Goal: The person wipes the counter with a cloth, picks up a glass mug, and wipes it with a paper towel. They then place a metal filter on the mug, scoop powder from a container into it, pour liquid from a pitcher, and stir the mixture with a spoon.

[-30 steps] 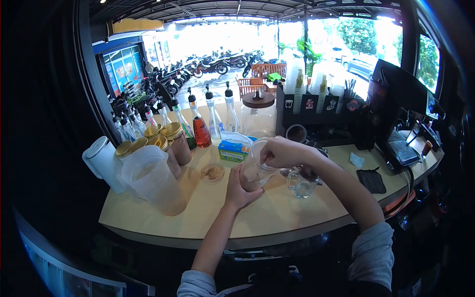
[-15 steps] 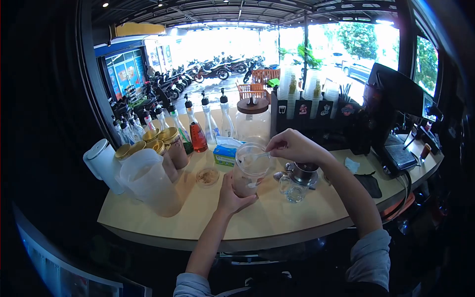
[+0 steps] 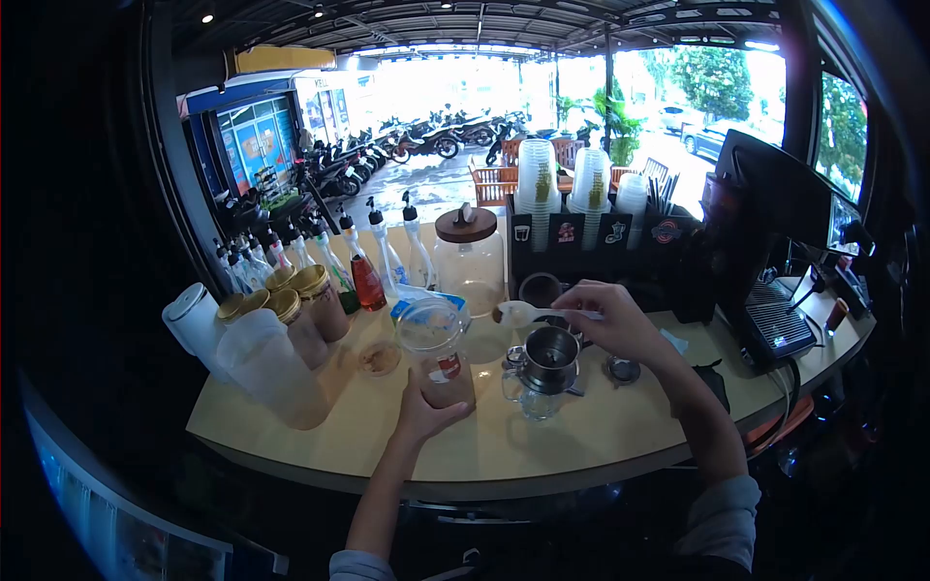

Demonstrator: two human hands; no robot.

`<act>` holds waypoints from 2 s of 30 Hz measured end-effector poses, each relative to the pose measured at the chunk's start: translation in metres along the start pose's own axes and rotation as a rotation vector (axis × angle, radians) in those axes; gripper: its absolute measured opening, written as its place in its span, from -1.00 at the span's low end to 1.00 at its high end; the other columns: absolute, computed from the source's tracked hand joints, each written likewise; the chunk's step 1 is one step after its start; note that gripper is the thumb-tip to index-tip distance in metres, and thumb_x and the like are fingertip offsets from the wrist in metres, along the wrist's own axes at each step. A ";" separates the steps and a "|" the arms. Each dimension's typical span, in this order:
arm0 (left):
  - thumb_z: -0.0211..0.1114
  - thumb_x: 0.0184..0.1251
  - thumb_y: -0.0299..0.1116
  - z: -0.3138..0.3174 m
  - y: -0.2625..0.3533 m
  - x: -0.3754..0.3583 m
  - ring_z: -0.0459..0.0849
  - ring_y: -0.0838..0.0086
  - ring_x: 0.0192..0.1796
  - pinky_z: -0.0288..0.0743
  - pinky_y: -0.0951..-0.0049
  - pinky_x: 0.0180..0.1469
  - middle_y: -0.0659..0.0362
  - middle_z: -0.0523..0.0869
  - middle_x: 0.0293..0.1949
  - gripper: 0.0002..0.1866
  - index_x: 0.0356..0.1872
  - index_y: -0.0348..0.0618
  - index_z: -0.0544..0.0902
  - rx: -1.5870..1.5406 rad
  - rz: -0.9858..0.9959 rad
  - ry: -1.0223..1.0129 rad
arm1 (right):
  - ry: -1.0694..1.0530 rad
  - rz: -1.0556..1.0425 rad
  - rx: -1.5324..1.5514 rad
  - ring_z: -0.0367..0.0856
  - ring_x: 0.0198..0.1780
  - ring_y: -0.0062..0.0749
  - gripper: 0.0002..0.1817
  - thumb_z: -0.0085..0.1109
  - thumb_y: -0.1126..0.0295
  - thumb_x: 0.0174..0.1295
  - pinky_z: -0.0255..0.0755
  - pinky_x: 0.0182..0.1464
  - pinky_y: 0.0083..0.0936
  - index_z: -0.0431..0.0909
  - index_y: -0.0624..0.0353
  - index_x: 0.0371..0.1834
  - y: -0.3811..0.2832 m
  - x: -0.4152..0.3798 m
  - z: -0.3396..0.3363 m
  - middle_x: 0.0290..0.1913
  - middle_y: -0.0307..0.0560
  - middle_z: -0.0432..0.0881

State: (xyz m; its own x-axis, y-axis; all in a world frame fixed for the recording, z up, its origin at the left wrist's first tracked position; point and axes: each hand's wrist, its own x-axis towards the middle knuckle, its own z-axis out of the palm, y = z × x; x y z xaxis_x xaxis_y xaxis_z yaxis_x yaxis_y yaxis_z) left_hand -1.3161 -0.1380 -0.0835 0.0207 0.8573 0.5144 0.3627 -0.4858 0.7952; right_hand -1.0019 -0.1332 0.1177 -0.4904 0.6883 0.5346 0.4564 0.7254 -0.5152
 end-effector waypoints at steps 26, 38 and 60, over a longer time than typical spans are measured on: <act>0.66 -0.29 -0.30 0.007 -0.013 -0.002 0.60 0.35 0.09 0.52 0.31 0.12 0.04 0.59 0.05 -0.08 0.19 -0.28 0.33 -0.225 -0.145 -0.035 | 0.178 0.055 -0.228 0.60 -0.36 -0.37 -0.72 0.14 0.64 0.18 0.47 -0.36 -0.53 0.60 0.22 -0.03 0.038 -0.076 -0.002 -0.29 -0.09 0.57; 0.65 -0.29 -0.33 0.006 -0.004 -0.003 0.61 0.34 0.08 0.52 0.31 0.12 0.03 0.60 0.04 -0.09 0.18 -0.29 0.33 -0.197 -0.153 -0.032 | 0.215 0.041 -0.190 0.60 -0.35 -0.38 -0.74 0.14 0.64 0.18 0.47 -0.36 -0.53 0.60 0.23 -0.06 0.024 -0.084 -0.003 -0.27 -0.06 0.58; 0.65 -0.30 -0.33 0.008 -0.011 -0.003 0.58 0.30 0.11 0.48 0.30 0.18 0.03 0.55 0.08 -0.01 0.24 -0.26 0.24 -0.204 -0.131 -0.014 | 0.201 -0.102 -0.321 0.61 -0.40 -0.33 -0.75 0.21 0.64 0.10 0.49 -0.41 -0.49 0.62 0.18 -0.14 0.018 -0.096 0.009 -0.31 -0.08 0.59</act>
State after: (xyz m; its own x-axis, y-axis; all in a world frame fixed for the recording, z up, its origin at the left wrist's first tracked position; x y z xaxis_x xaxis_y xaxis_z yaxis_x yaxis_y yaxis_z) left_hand -1.3127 -0.1341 -0.0966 -0.0006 0.9170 0.3988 0.1673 -0.3931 0.9041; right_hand -0.9530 -0.1865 0.0514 -0.4043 0.5772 0.7094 0.6377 0.7340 -0.2337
